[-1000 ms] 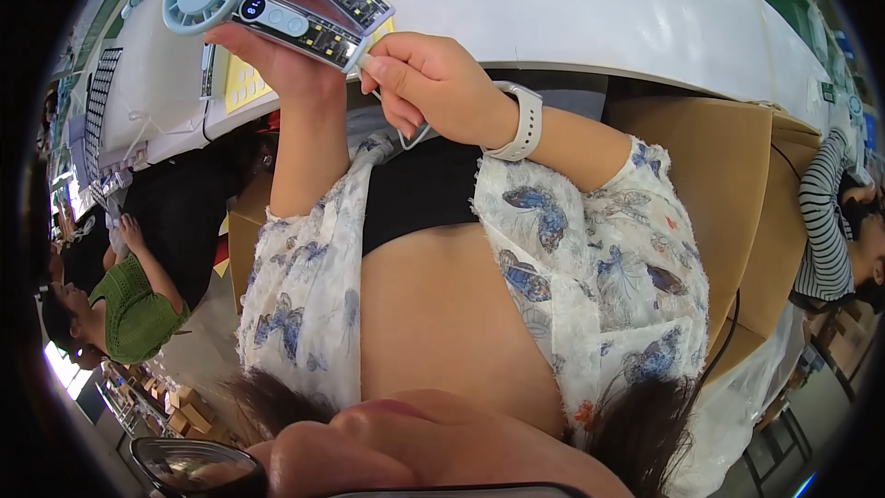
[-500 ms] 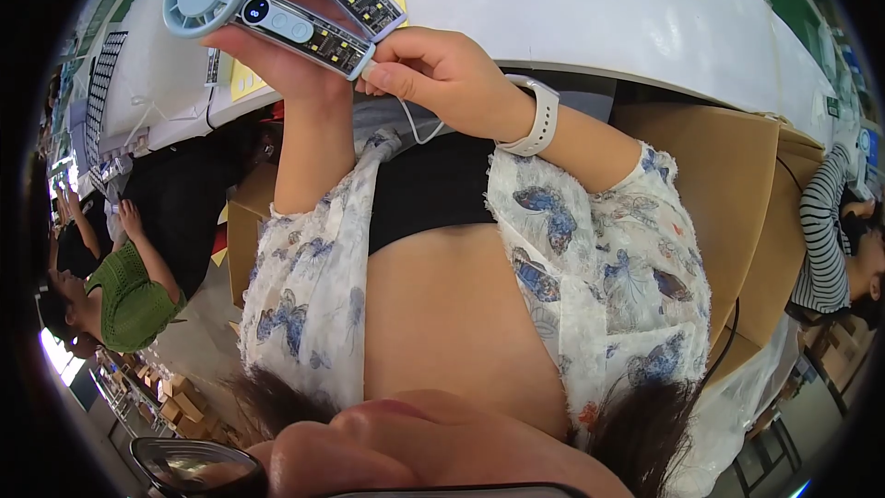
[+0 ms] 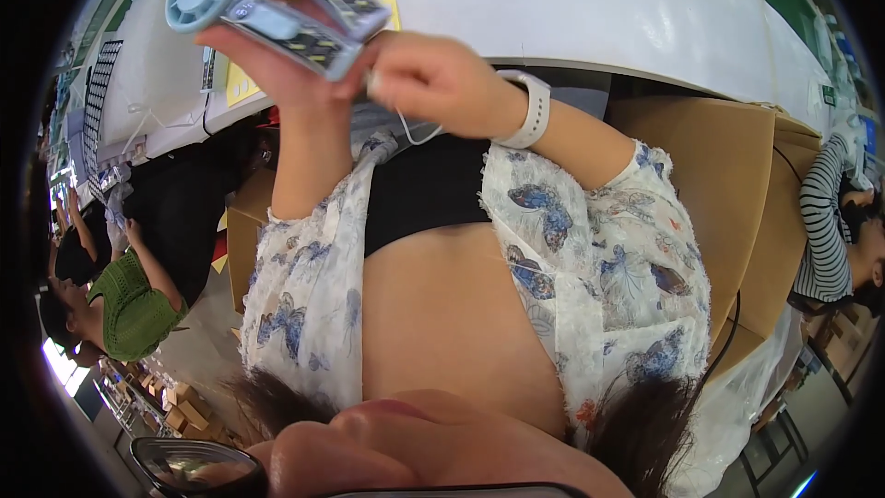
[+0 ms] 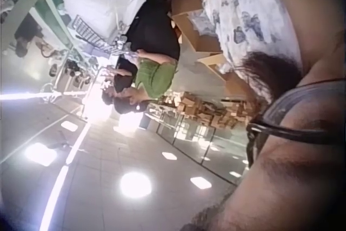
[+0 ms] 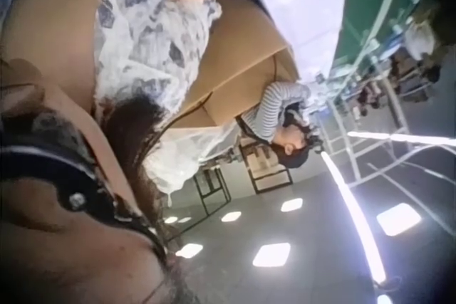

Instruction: The person assembles handheld fans by hand, combining a fan casing, a circuit board, a battery, and a lanyard, then inspects each completed fan before packaging it.

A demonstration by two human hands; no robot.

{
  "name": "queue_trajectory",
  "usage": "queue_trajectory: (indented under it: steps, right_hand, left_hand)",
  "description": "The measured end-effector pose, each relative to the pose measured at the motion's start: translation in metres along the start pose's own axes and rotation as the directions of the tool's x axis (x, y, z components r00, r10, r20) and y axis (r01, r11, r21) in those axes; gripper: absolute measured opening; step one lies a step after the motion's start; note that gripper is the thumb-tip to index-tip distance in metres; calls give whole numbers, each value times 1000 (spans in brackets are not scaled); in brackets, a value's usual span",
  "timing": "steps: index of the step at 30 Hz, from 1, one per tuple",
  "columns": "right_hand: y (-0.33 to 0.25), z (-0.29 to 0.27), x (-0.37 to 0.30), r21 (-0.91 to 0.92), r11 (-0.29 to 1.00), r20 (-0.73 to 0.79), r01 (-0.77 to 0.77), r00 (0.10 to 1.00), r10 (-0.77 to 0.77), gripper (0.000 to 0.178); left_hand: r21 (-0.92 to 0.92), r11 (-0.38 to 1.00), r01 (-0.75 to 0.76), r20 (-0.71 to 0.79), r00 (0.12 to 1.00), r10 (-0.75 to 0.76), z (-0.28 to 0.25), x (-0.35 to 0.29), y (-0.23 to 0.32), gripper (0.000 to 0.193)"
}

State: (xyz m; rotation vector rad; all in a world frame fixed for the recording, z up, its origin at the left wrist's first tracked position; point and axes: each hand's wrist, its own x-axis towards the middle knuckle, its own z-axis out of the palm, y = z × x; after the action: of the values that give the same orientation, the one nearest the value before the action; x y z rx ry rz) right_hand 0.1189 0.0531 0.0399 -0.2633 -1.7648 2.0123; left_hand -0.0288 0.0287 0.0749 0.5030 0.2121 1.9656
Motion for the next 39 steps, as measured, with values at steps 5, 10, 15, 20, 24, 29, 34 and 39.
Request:
queue_trajectory:
  steps: [5,10,15,20,24,29,34,39]
  right_hand:
    - [1,6,3,-182,911,36,370,928,-370,23]
    - [-10,2,1,-23,998,-131,56,990,-59,23]
    - [-7,1,-1,27,998,-190,59,980,-53,24]
    - [-6,-3,-1,22,999,-192,28,981,-24,24]
    - [-5,-4,-4,25,1000,-219,-16,975,21,26]
    - [-6,-6,-3,81,996,-190,-31,981,46,26]
    - [-5,-4,-5,80,996,-190,-30,981,44,25]
    - [-2,-6,-5,-15,998,-155,-57,987,54,26]
  left_hand:
    - [87,996,-22,-96,995,31,-11,9,9,62]
    - [-28,997,70,-83,994,-72,-8,3,1,61]
    - [45,997,68,-79,995,-65,-9,1,-2,60]
    - [148,989,20,-19,1000,-17,-5,0,-4,60]
    - [-642,753,142,229,973,12,-17,8,-20,62]
    - [-636,767,91,243,966,87,-19,8,-21,65]
    - [591,774,-227,71,971,230,-1,-9,-2,69]
    - [570,791,-221,137,975,174,-4,-9,5,72]
